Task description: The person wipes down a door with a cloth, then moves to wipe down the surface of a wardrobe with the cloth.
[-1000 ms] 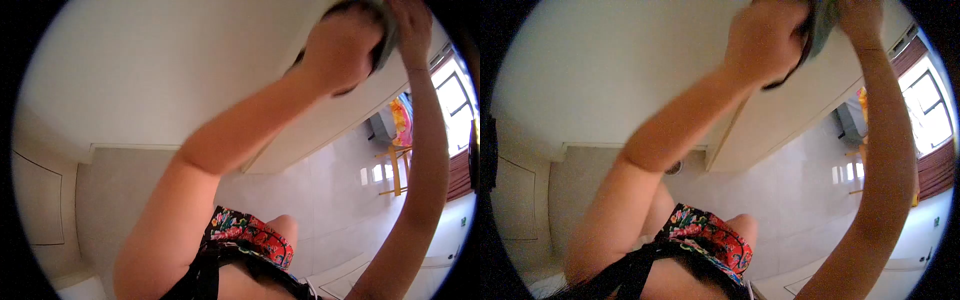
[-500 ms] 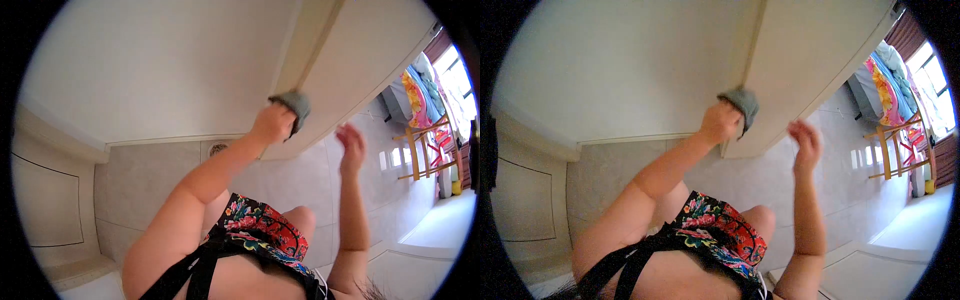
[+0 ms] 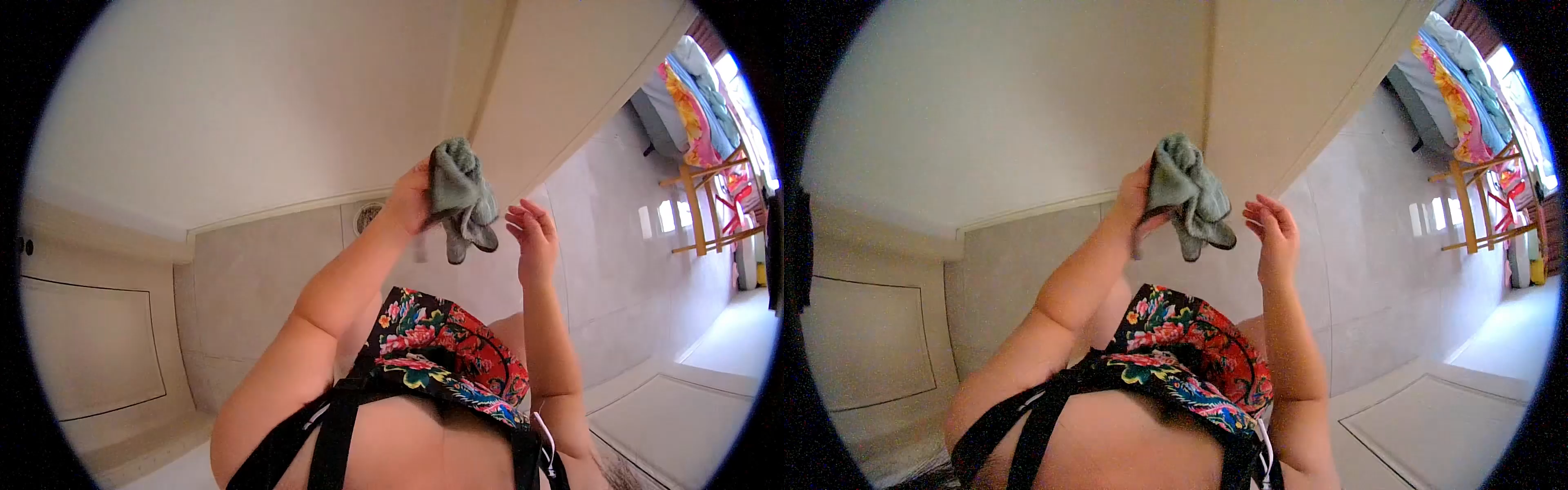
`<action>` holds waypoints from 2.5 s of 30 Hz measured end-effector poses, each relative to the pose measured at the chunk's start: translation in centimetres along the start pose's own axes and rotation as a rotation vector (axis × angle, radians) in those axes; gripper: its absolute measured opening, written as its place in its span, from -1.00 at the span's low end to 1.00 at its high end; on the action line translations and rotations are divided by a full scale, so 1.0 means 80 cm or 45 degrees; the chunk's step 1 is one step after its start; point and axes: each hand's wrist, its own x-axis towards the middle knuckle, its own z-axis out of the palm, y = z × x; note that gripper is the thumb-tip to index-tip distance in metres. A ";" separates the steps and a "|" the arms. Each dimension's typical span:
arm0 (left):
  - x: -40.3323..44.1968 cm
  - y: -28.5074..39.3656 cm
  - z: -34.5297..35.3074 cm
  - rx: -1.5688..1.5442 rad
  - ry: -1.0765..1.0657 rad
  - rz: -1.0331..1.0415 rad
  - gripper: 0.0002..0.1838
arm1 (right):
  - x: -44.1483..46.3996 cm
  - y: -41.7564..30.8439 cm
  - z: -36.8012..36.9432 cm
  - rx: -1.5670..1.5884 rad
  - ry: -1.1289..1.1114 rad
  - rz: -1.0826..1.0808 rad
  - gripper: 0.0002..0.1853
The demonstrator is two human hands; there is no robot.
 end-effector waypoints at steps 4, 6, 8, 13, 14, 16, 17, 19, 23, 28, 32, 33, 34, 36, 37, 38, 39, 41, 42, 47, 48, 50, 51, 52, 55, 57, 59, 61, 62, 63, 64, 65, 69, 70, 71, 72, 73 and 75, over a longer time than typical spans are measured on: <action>0.007 0.003 0.013 -0.318 -0.370 -0.019 -0.61 | -0.007 -0.003 0.017 0.037 -0.269 0.124 -0.57; 0.010 0.003 0.023 -0.343 -0.397 0.109 -0.55 | -0.005 -0.004 0.020 0.170 -0.461 0.217 -0.37; 0.020 0.013 0.027 -0.311 -0.400 0.043 -0.55 | -0.008 -0.006 0.020 0.224 -0.507 0.224 -0.35; 0.042 0.051 0.044 -0.177 -0.389 -0.252 -0.56 | 0.016 -0.046 0.021 0.085 -0.292 0.074 -0.57; 0.033 0.053 0.044 -0.182 -0.377 -0.255 -0.56 | 0.023 -0.044 0.020 0.172 -0.215 -0.049 -0.65; 0.019 0.052 0.050 0.083 -0.222 -0.160 -0.59 | 0.023 -0.046 0.014 0.023 -0.077 -0.242 -0.74; 0.018 0.048 0.044 0.077 -0.221 -0.158 -0.59 | 0.025 -0.043 0.009 -0.071 -0.012 -0.328 -0.78; 0.019 0.044 0.045 0.645 0.202 -0.203 -0.63 | 0.021 -0.046 0.011 -0.326 0.037 -0.531 -0.80; 0.023 0.028 0.060 0.654 0.241 -0.151 -0.66 | -0.003 -0.062 0.035 -0.971 -0.159 -1.309 -0.74; 0.017 0.020 0.097 0.717 0.234 0.083 -0.73 | -0.043 -0.061 0.047 -0.787 -0.820 -0.903 -0.61; 0.004 0.010 0.114 1.003 -0.114 0.348 -0.73 | -0.017 -0.035 0.032 0.359 -0.166 0.084 -0.62; 0.002 0.001 0.120 1.006 -0.120 0.351 -0.73 | -0.013 -0.020 0.029 0.360 -0.167 0.077 -0.62; 0.002 -0.007 0.125 1.387 -0.407 0.534 -0.78 | -0.008 0.000 0.026 0.528 -0.201 0.267 -0.61; -0.007 -0.032 0.141 1.978 -0.834 0.735 -0.84 | -0.006 0.027 0.025 0.721 -0.295 0.326 -0.59; -0.014 -0.047 0.151 2.192 -0.959 0.742 -0.83 | -0.010 0.032 0.029 0.756 -0.349 0.201 -0.58; -0.017 -0.056 0.151 2.197 -0.965 0.753 -0.83 | -0.003 0.029 0.027 0.882 -0.327 0.234 -0.57; -0.019 -0.061 0.154 2.347 -1.090 0.724 -0.76 | 0.004 0.022 0.028 1.009 -0.299 0.272 -0.57; -0.022 -0.062 0.158 2.499 -1.221 0.688 -0.68 | 0.021 0.005 0.029 1.268 -0.239 0.353 -0.55; -0.028 -0.050 0.173 2.538 -1.216 0.635 -0.61 | 0.031 -0.006 0.032 1.402 -0.211 0.389 -0.54; -0.045 -0.004 0.176 2.683 -0.814 0.644 -0.43 | 0.112 -0.157 0.056 -0.200 0.366 -1.200 -0.55; -0.044 0.004 0.179 2.721 -0.678 0.682 -0.44 | 0.118 -0.192 0.070 -0.682 0.521 -1.450 -0.50; -0.042 0.014 0.176 2.677 -0.592 0.733 -0.46 | 0.144 -0.204 0.084 -1.051 0.695 -1.647 -0.55; -0.041 0.020 0.175 2.627 -0.496 0.791 -0.49 | 0.154 -0.193 0.084 -1.140 0.799 -1.752 -0.58; -0.040 0.027 0.176 2.628 -0.498 0.791 -0.49 | 0.157 -0.173 0.078 -1.139 0.801 -1.753 -0.58; -0.029 0.050 0.183 2.556 -0.303 1.223 -0.57 | 0.154 -0.110 0.050 -1.215 0.836 -1.640 -0.62; 0.005 0.078 0.198 2.523 -0.208 1.646 -0.56 | 0.162 -0.096 0.033 -1.301 0.821 -1.652 -0.65; 0.056 0.107 0.214 2.432 -0.190 2.054 -0.49 | 0.164 -0.144 0.042 -1.268 0.858 -1.689 -0.67; 0.109 0.129 0.232 2.348 -0.224 2.234 -0.44 | 0.165 -0.194 0.053 -1.227 0.837 -1.744 -0.65; 0.127 0.131 0.244 2.366 -0.192 2.311 -0.40 | 0.167 -0.196 0.053 -1.252 0.891 -1.760 -0.68; 0.141 0.129 0.253 2.376 -0.165 2.391 -0.36 | 0.165 -0.183 0.045 -1.257 0.890 -1.745 -0.68; 0.153 0.121 0.254 2.368 -0.164 2.396 -0.36 | 0.164 -0.163 0.035 -1.314 0.811 -1.774 -0.70; 0.165 0.112 0.250 2.253 -0.237 2.379 -0.31 | 0.165 -0.146 0.022 -1.372 0.729 -1.806 -0.73; 0.169 0.112 0.254 2.163 -0.192 2.496 -0.33 | 0.155 -0.179 0.017 -1.421 0.711 -1.885 -0.73; 0.172 0.113 0.255 2.164 -0.193 2.503 -0.33 | 0.154 -0.197 0.025 -1.430 0.739 -1.870 -0.73; 0.176 0.114 0.253 2.103 -0.247 2.480 -0.34 | 0.158 -0.194 0.026 -1.426 0.736 -1.867 -0.73; 0.172 0.114 0.250 2.059 -0.296 2.432 -0.35 | 0.155 -0.184 0.028 -1.425 0.755 -1.824 -0.73; 0.171 0.115 0.250 2.064 -0.287 2.429 -0.35 | 0.154 -0.182 0.030 -1.429 0.776 -1.804 -0.73; 0.168 0.117 0.252 2.126 -0.282 2.442 -0.36 | 0.154 -0.181 0.029 -1.424 0.735 -1.811 -0.73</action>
